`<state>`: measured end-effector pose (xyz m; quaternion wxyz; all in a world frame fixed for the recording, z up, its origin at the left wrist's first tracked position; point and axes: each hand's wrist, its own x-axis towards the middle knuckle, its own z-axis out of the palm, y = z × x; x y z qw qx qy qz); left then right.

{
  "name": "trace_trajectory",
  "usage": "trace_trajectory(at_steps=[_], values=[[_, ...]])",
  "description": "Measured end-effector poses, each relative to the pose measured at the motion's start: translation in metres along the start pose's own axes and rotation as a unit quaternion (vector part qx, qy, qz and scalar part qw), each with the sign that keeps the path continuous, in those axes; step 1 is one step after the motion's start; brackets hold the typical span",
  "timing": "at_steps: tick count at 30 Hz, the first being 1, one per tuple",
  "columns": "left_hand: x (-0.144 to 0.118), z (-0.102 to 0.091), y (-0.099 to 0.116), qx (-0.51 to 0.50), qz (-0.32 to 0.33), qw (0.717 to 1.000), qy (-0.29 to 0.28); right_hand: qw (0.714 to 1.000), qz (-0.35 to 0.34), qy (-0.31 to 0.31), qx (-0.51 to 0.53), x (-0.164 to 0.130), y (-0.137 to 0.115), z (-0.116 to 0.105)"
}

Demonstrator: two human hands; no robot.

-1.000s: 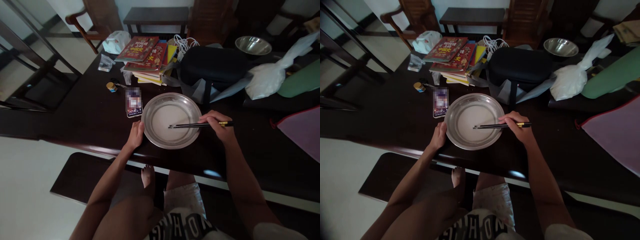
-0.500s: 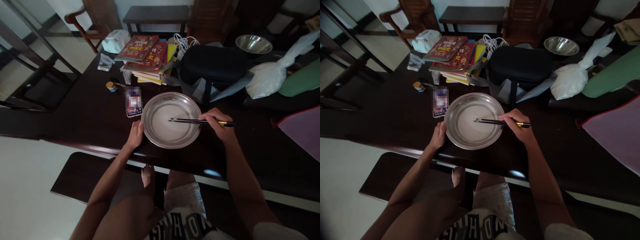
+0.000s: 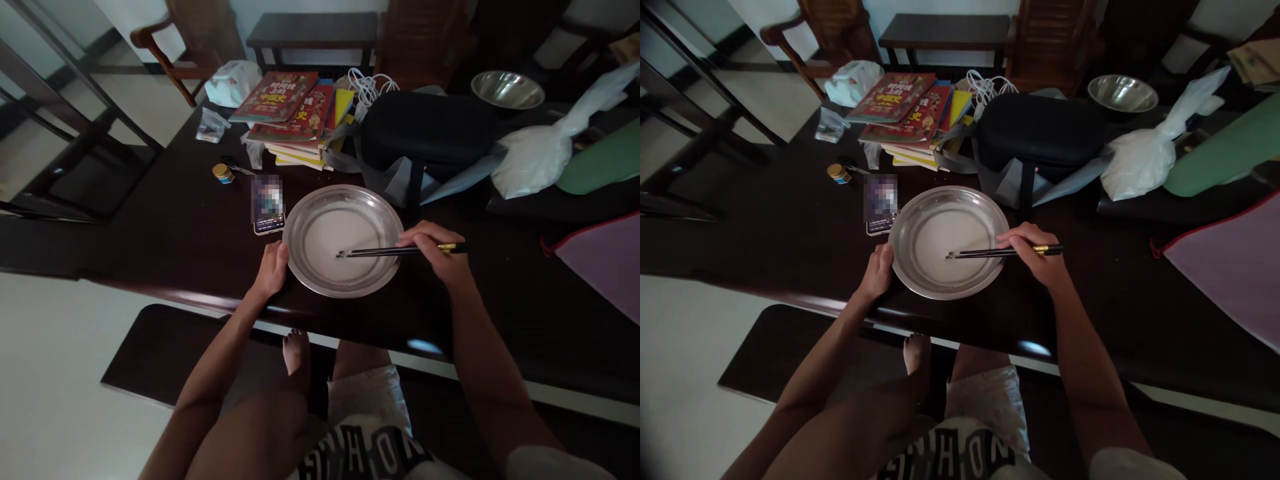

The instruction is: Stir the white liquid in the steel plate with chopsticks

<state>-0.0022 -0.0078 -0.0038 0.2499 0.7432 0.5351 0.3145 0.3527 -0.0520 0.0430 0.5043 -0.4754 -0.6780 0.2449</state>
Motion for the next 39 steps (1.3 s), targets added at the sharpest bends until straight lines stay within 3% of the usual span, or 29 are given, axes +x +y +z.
trace_trajectory(at_steps=[3,8,13,18,23,28,33,37,39], values=[[0.0003,-0.0003,0.0011,0.008,0.008,1.000,0.003,1.000,-0.009,-0.025,-0.005,0.0000,-0.0009,0.0007],[-0.0003,-0.0009,0.0004,0.017,0.014,1.000,0.002,1.000,0.009,0.026,0.008,-0.0003,-0.0006,-0.0011],[-0.0002,0.0002,-0.0021,0.011,0.020,1.000,0.009,1.000,-0.017,-0.024,0.005,-0.0002,-0.0021,0.0014],[-0.0001,0.0012,-0.0031,0.001,0.010,1.000,0.006,1.000,-0.006,0.018,0.019,-0.0002,-0.0004,-0.0003],[-0.0004,0.0009,-0.0022,0.001,0.009,1.000,0.008,1.000,-0.012,-0.025,0.008,-0.0004,-0.0015,0.0013],[-0.0003,0.0004,0.0001,-0.003,0.007,1.000,0.006,1.000,0.004,0.019,0.011,-0.0011,0.0002,-0.0009],[0.0002,0.0000,0.0003,-0.003,0.012,1.000,0.008,1.000,-0.004,-0.023,0.006,-0.0008,-0.0011,0.0008],[-0.0002,-0.0001,-0.0010,-0.006,0.005,1.000,0.006,1.000,0.007,0.017,0.004,-0.0008,-0.0015,0.0001],[-0.0003,-0.0001,-0.0008,-0.010,-0.003,1.000,0.003,1.000,0.004,0.008,0.011,-0.0011,-0.0014,0.0002]])
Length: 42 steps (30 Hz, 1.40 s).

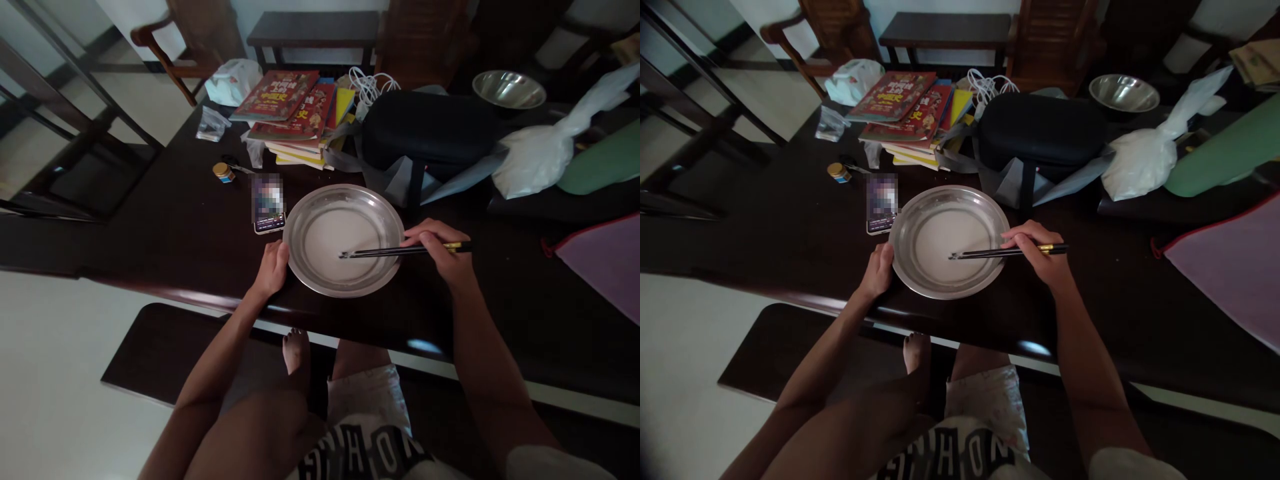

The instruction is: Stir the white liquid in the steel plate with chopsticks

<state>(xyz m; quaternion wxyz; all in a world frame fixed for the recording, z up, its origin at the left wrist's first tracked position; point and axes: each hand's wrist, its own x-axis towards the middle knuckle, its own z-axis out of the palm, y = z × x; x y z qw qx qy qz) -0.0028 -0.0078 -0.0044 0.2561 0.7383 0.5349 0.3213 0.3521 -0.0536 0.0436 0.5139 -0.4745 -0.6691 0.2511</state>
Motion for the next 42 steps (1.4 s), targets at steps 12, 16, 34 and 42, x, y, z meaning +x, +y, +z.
trace_trajectory(at_steps=[12,16,34,42], values=[[0.0003,-0.0002,0.0022,0.001,0.002,1.000,0.000,1.000,0.001,-0.024,-0.007,-0.0001,-0.0009,0.0006],[0.0000,-0.0001,0.0020,0.006,0.004,1.000,0.001,1.000,-0.004,-0.012,-0.017,0.0001,-0.0006,-0.0003],[0.0005,-0.0001,0.0039,0.010,0.003,1.000,0.002,1.000,-0.007,-0.020,-0.016,-0.0003,-0.0008,0.0015],[0.0004,-0.0002,0.0039,0.011,0.002,1.000,0.007,0.999,-0.009,-0.028,-0.015,0.0010,-0.0005,0.0011]])
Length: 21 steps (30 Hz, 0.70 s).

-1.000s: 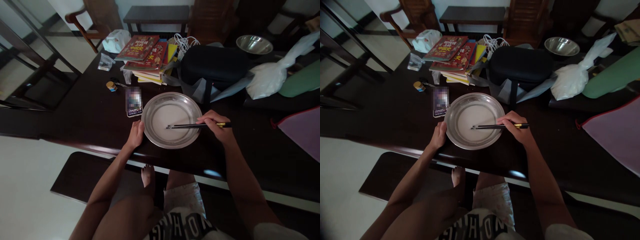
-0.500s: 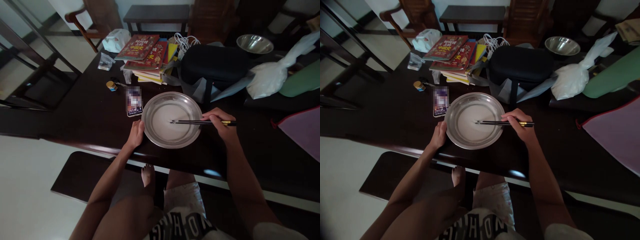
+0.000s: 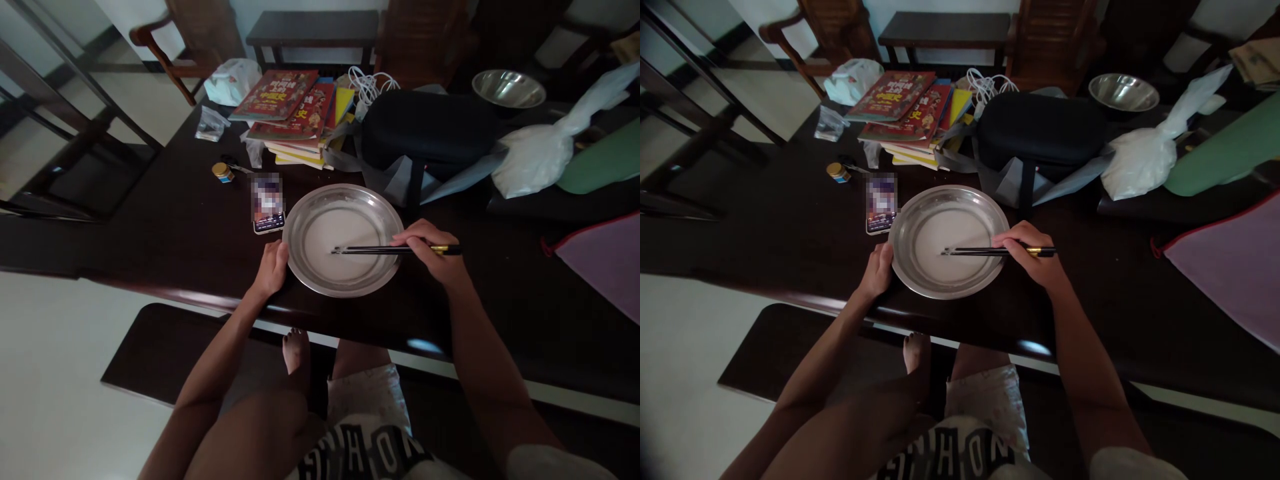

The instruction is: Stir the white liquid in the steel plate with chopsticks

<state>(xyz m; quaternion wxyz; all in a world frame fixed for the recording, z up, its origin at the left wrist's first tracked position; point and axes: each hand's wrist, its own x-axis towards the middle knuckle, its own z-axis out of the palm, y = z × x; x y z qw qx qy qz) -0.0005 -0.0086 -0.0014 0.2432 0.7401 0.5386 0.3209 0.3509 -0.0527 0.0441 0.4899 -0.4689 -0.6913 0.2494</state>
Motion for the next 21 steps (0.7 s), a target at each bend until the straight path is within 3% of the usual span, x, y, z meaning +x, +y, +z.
trace_trajectory(at_steps=[6,11,16,21], values=[[0.0007,-0.0012,0.0021,-0.008,-0.003,1.000,-0.002,0.999,0.014,0.043,0.006,-0.0005,0.0021,-0.0007],[0.0003,-0.0007,0.0008,-0.005,-0.001,1.000,-0.004,1.000,0.007,0.001,-0.003,-0.0006,0.0006,0.0013],[-0.0007,0.0002,-0.0014,-0.001,0.001,1.000,0.003,0.999,0.013,0.038,0.004,-0.0008,0.0023,-0.0003],[-0.0008,0.0006,-0.0033,-0.012,0.002,1.000,0.001,1.000,-0.007,-0.002,0.000,-0.0001,0.0007,0.0007]])
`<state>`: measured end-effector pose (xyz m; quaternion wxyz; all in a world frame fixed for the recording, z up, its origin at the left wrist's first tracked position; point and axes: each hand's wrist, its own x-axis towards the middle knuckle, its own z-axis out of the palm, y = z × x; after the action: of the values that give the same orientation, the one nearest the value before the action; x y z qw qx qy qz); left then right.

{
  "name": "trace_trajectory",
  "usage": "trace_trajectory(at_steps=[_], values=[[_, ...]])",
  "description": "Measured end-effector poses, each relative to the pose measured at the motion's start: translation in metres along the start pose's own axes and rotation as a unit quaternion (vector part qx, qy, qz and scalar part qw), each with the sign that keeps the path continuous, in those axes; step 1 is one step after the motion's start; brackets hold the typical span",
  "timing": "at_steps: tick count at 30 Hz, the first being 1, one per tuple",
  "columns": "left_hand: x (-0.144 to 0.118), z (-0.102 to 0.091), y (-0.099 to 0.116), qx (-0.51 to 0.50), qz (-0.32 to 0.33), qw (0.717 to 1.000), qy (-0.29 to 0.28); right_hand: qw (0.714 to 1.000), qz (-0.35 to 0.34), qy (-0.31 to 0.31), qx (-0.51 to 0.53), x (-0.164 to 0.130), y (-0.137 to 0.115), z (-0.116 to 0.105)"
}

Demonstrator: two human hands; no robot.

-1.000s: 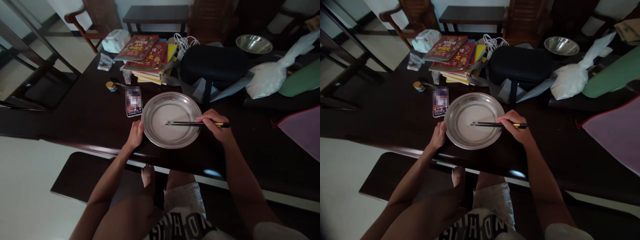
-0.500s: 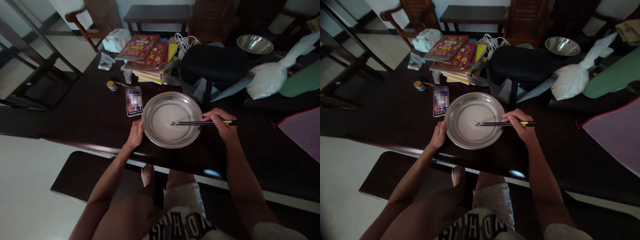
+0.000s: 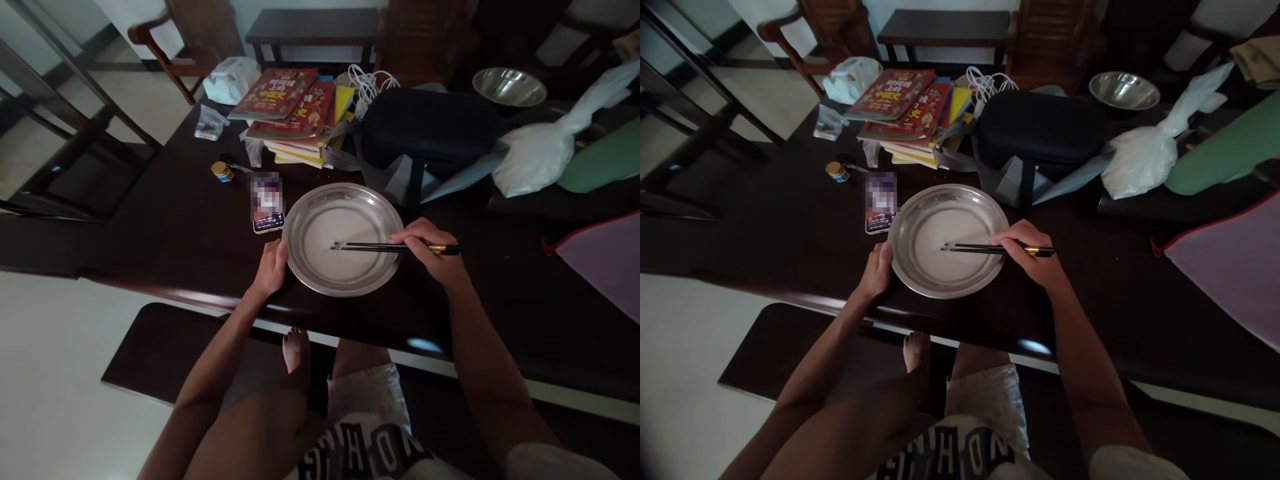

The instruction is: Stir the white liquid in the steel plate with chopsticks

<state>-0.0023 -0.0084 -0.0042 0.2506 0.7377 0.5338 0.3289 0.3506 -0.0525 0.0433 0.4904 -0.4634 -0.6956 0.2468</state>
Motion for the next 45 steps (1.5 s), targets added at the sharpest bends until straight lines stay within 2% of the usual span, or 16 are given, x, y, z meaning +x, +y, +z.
trace_trajectory(at_steps=[5,10,15,21,25,31,36,41,45], values=[[0.0000,0.0002,-0.0005,0.000,-0.003,1.000,-0.005,0.999,0.018,0.041,0.006,-0.0004,-0.0001,-0.0014],[0.0000,0.0005,0.0009,0.003,-0.001,1.000,-0.003,1.000,0.002,-0.002,0.000,-0.0005,-0.0006,-0.0002],[0.0004,0.0005,0.0028,0.002,-0.009,1.000,-0.006,0.999,0.015,0.044,0.008,-0.0005,0.0005,-0.0014],[0.0003,-0.0002,0.0011,0.004,0.002,1.000,-0.001,1.000,0.001,0.005,0.003,0.0002,0.0000,0.0001],[0.0000,-0.0002,-0.0006,0.009,0.003,1.000,0.000,0.999,0.019,0.048,0.008,-0.0001,0.0019,-0.0017],[0.0005,0.0010,0.0010,0.009,0.003,1.000,-0.009,1.000,-0.002,0.002,0.003,0.0001,0.0012,0.0000],[0.0008,0.0009,-0.0003,0.014,0.017,1.000,-0.002,0.999,0.013,0.046,0.018,-0.0011,0.0020,-0.0017],[0.0010,-0.0005,-0.0008,0.011,0.028,1.000,-0.003,1.000,-0.003,-0.002,0.020,-0.0012,0.0016,0.0002],[0.0005,-0.0002,-0.0003,0.013,0.021,1.000,0.003,0.999,0.007,0.041,0.016,-0.0007,0.0020,-0.0012]])
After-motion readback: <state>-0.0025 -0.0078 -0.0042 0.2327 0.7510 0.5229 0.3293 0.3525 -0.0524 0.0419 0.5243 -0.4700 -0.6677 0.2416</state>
